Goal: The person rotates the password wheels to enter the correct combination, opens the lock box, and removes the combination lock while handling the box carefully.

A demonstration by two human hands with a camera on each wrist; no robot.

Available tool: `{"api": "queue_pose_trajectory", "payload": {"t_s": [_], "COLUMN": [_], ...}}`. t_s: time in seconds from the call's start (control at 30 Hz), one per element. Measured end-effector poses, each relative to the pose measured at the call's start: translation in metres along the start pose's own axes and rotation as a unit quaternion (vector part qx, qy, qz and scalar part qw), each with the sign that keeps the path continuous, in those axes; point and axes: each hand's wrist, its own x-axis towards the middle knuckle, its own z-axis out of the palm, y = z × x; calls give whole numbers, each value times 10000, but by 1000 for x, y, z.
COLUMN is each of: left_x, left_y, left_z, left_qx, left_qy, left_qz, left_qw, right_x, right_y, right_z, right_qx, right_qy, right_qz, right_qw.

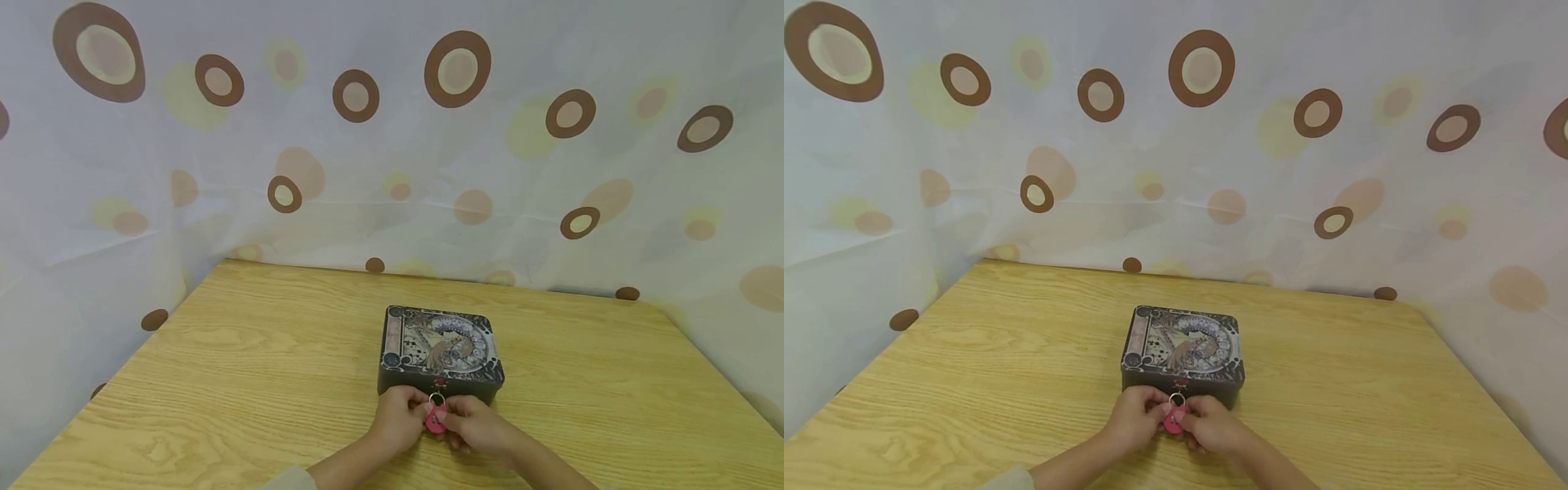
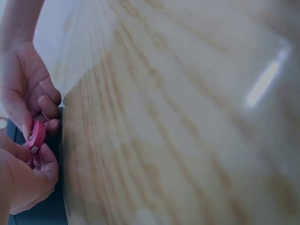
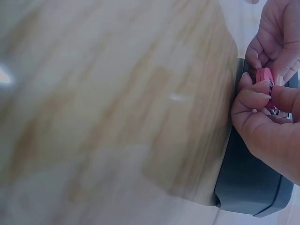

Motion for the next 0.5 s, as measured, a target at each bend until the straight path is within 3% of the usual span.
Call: {"api": "queue_pose_trajectory", "payload": {"t_s": [0.27, 0.5], "left_x": [0, 0], "left_y": [-2, -2], "left_z": [1, 0], "left_qx": [-68, -142], "left_qy": [-9, -30], "left_qz": [99, 3], "left_qw": [9999, 9999], "right_x": [-1, -2], "right_y": [-2, -4], "right_z": [0, 1], "right_qx": [-30, 24], "right_qy": [-74, 80], "right_qz": [-163, -4], "right_qw": [9998, 10000]}}
